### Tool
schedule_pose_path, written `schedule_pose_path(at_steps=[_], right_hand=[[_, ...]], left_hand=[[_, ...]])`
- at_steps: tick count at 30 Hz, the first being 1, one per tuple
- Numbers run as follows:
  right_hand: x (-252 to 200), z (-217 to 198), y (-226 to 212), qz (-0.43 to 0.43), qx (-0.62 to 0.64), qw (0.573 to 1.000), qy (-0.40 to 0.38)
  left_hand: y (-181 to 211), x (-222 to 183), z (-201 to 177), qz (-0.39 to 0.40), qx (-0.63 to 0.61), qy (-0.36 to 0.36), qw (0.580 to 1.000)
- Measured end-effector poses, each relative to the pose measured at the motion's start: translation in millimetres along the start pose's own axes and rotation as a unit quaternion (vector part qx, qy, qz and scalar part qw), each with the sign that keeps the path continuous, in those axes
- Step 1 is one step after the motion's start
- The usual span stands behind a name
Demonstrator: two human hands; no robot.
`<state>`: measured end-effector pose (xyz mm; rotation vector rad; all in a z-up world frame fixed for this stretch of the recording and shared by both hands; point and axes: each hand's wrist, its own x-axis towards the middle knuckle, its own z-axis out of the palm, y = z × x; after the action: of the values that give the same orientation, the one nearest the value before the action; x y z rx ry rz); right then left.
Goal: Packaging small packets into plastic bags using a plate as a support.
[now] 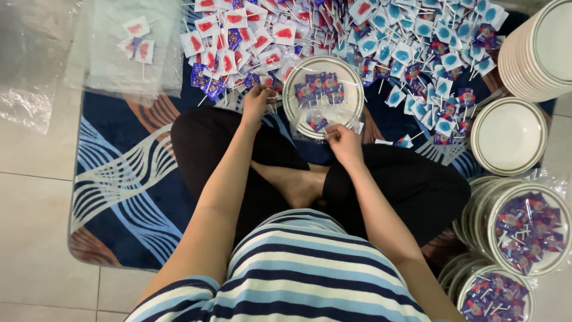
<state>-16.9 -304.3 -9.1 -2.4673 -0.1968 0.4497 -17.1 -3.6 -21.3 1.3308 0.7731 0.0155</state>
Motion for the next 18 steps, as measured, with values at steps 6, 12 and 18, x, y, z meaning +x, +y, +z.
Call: schedule_pose_path(at_steps=[6, 12, 18], right_hand=[[28, 26, -3, -0.065, -0.067, 0.994, 0.064], [14, 21, 2, -0.111, -0.041, 0.987, 0.111], [-14, -64, 16, -0.124, 0.044, 0.961, 0.242]], left_hand=[[6, -6, 0, 0.003, 0.015, 0.002, 1.0], [13, -9, 1, 0.026, 0.024, 0.008, 0.999], [-12, 36, 18, 0.132, 0.05, -0.043, 0.989]])
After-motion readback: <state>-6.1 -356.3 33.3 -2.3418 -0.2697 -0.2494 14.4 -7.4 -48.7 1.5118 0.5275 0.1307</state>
